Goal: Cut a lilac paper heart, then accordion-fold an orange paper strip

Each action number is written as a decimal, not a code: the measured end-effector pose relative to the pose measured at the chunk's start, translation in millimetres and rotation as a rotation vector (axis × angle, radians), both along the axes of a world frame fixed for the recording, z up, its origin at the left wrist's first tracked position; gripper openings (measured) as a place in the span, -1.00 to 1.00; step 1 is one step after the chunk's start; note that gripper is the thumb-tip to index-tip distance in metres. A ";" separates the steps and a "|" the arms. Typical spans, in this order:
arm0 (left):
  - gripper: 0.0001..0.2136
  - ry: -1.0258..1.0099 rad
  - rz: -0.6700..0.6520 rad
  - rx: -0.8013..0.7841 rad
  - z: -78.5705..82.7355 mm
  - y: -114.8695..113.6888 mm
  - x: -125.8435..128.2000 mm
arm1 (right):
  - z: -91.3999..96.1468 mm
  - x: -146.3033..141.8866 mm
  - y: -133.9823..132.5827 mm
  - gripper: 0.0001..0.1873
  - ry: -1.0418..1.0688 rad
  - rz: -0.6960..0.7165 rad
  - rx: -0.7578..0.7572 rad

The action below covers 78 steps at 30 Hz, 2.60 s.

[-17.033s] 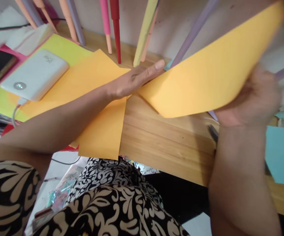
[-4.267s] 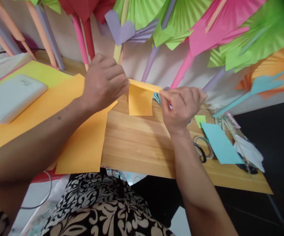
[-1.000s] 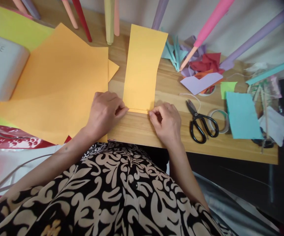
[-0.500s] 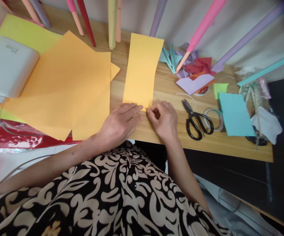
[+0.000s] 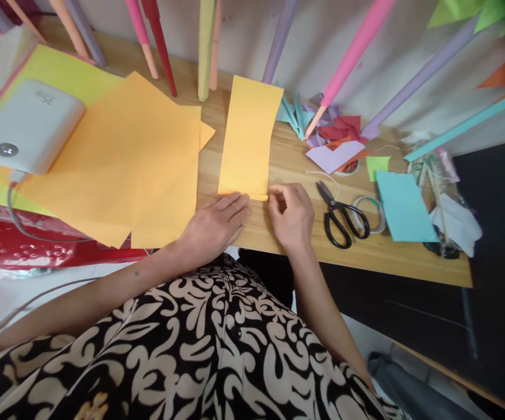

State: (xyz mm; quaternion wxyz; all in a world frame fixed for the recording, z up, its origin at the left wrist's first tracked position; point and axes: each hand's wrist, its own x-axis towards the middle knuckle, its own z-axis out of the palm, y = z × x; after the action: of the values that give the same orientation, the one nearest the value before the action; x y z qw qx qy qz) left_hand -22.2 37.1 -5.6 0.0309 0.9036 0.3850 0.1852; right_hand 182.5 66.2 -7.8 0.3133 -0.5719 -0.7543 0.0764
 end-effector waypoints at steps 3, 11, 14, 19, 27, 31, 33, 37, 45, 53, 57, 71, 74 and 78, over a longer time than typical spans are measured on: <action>-0.69 0.023 -0.009 0.032 0.0 -0.3 0.8 | 3.4 -2.2 -11.1 -0.69 -0.087 0.084 0.090; -0.68 0.042 0.030 0.007 4.5 -1.8 3.4 | 3.3 -12.9 -23.8 -0.61 -0.298 0.197 -0.023; -0.70 0.030 0.055 -0.001 7.0 -3.1 -0.9 | 3.3 -11.7 -25.4 -0.60 -0.315 0.165 -0.018; -0.73 0.002 0.119 0.020 7.5 -7.0 -14.1 | 3.5 -6.6 -30.0 -0.57 -0.316 0.122 0.000; -0.73 -0.053 0.136 0.075 -0.9 -8.4 -25.2 | -0.8 -4.6 -34.8 -0.55 -0.248 0.002 0.005; -0.73 -0.099 0.138 0.083 -6.8 -7.8 -25.2 | 0.5 -7.3 -36.5 -0.55 -0.202 -0.021 0.090; -0.73 -0.118 0.141 0.090 -9.6 -7.7 -25.4 | 1.5 -9.2 -35.5 -0.56 -0.241 0.047 0.099; -0.73 -0.132 0.135 0.104 -13.3 -7.5 -25.9 | 0.5 -11.6 -31.6 -0.61 -0.303 0.112 0.049; -0.76 -0.169 0.121 0.104 -13.8 -9.1 -26.7 | -2.5 -12.0 -32.7 -0.68 -0.292 0.056 0.073; -0.76 -0.246 0.090 0.037 -13.0 -9.3 -28.1 | -1.7 -9.0 -38.5 -0.74 -0.227 0.106 0.068; -0.75 -0.556 0.173 -0.160 -7.9 -9.4 -35.0 | 0.3 -3.9 -56.6 -0.68 -0.217 0.158 0.058; -0.78 -0.823 0.269 -0.464 46.6 12.3 -50.4 | 9.4 -13.3 -107.3 -0.86 0.130 0.379 0.057; -0.75 -0.810 0.303 -0.457 61.0 31.2 -55.3 | 46.6 -3.8 -111.0 -0.89 0.391 0.430 -0.207; -0.73 -0.805 0.309 -0.450 81.3 57.6 -54.4 | 86.2 20.9 -82.5 -0.92 0.590 0.300 -0.261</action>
State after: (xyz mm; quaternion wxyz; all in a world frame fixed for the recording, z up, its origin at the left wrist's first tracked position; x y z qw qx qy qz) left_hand -76.7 94.7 75.7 0.3440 0.6633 0.5028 0.4346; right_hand 203.5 -16.2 78.4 0.4273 -0.4434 -0.6908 0.3790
